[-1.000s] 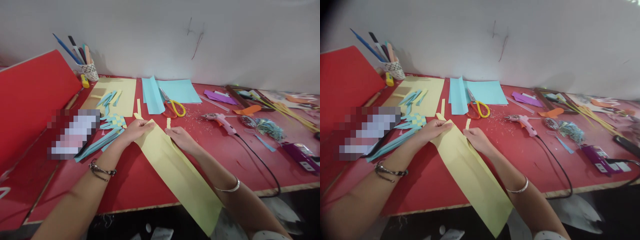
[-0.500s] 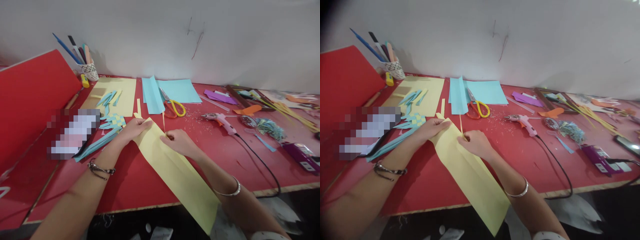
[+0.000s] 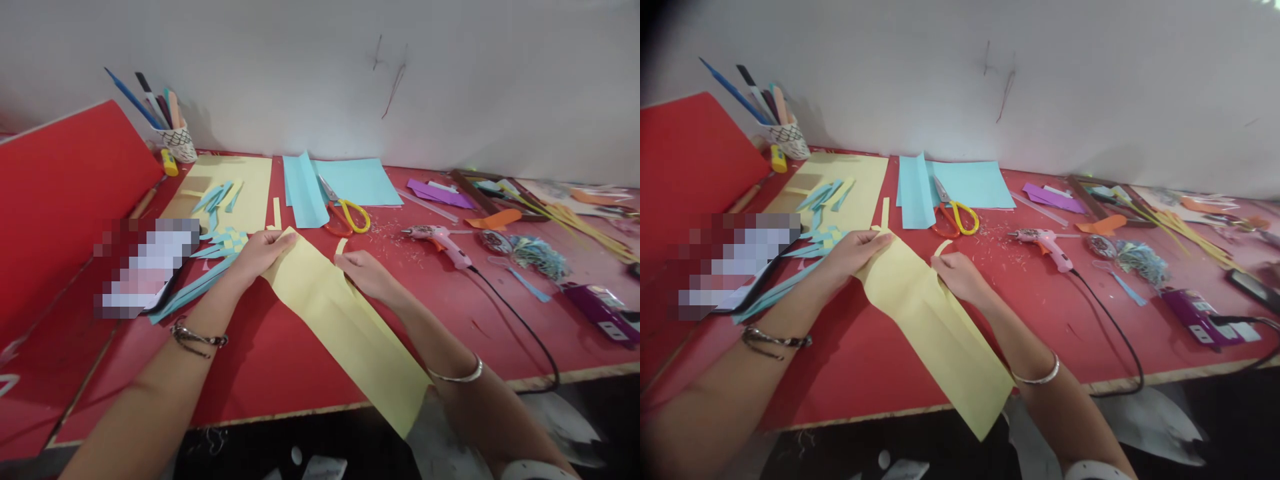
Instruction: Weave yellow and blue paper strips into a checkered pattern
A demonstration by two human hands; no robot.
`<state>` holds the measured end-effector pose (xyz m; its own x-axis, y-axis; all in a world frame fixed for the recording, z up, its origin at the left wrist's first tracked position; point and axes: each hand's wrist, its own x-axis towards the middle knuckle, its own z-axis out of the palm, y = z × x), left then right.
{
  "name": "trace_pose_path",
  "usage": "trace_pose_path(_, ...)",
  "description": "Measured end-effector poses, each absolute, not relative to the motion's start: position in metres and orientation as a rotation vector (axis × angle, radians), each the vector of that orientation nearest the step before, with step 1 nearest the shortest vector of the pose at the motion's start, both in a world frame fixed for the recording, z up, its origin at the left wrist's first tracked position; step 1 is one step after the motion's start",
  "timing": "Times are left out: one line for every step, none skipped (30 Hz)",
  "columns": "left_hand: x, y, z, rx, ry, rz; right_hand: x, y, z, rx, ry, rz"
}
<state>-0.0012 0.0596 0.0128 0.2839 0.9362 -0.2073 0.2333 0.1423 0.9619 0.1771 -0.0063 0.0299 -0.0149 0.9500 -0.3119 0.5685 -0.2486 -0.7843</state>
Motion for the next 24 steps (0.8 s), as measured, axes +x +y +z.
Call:
trace_pose_path(-0.001,0.060,0.013,1.349,1.199,0.751,0.179,-0.005,0.029,-1.853,-1.568,1.142)
trace_pose_path(-0.001,0.060,0.013,1.343,1.198,0.759,0.182,-0.003,0.028,-1.873,-1.563,1.105)
trace_pose_path(-0.001,0.060,0.013,1.335,1.197,0.766,0.183,-0.002,0.028,-1.895,-1.558,1.075)
trace_pose_path(-0.001,0.060,0.013,1.327,1.196,0.771,0.185,-0.001,0.027,-1.907,-1.553,1.058)
trace_pose_path(-0.001,0.060,0.013,1.317,1.195,0.776,0.186,-0.001,0.027,-1.903,-1.559,1.055)
trace_pose_path(-0.001,0.060,0.013,1.307,1.195,0.782,0.185,-0.001,0.028,-1.885,-1.580,1.061)
trace_pose_path(0.000,0.059,0.013,1.297,1.196,0.790,0.185,-0.002,0.028,-1.858,-1.625,1.063)
trace_pose_path(0.000,0.059,0.013,1.287,1.197,0.800,0.183,-0.004,0.028,-1.835,-1.690,1.043)
trace_pose_path(0.001,0.059,0.013,1.277,1.197,0.810,0.182,-0.005,0.029,-1.818,-1.768,0.999)
trace_pose_path(0.001,0.059,0.013,1.267,1.197,0.819,0.180,-0.007,0.029,-1.806,-1.845,0.945)
trace_pose_path(0.001,0.059,0.013,1.254,1.195,0.824,0.178,-0.008,0.029,-1.802,-1.907,0.895)
trace_pose_path(0.001,0.060,0.013,1.237,1.190,0.825,0.177,-0.009,0.029,-1.800,-1.940,0.857)
trace_pose_path(0.001,0.061,0.012,1.220,1.184,0.823,0.176,-0.010,0.029,-1.799,-1.947,0.840)
trace_pose_path(0.001,0.061,0.013,1.194,1.174,0.835,0.176,-0.010,0.029,-1.801,-1.932,0.842)
trace_pose_path(0.001,0.062,0.013,1.152,1.160,0.859,0.177,-0.009,0.029,-1.802,-1.905,0.853)
trace_pose_path(0.000,0.063,0.013,1.094,1.135,0.896,0.178,-0.008,0.028,-1.805,-1.865,0.860)
trace_pose_path(0.000,0.063,0.014,1.028,1.098,0.939,0.178,-0.008,0.028,-1.809,-1.815,0.859)
trace_pose_path(0.000,0.063,0.015,0.965,1.051,0.977,0.179,-0.007,0.028,-1.810,-1.762,0.860)
trace_pose_path(0.000,0.062,0.015,0.920,0.995,0.991,0.180,-0.006,0.028,-1.812,-1.707,0.860)
trace_pose_path(0.001,0.060,0.015,0.899,0.941,0.976,0.180,-0.005,0.027,-1.816,-1.652,0.855)
trace_pose_path(0.003,0.058,0.016,0.908,0.899,0.937,0.180,-0.005,0.027,-1.820,-1.602,0.845)
trace_pose_path(0.005,0.055,0.015,0.930,0.867,0.891,0.179,-0.005,0.026,-1.827,-1.563,0.828)
trace_pose_path(0.008,0.051,0.015,0.957,0.855,0.841,0.179,-0.005,0.026,-1.833,-1.538,0.807)
trace_pose_path(0.011,0.047,0.014,0.980,0.858,0.807,0.178,-0.005,0.025,-1.836,-1.525,0.783)
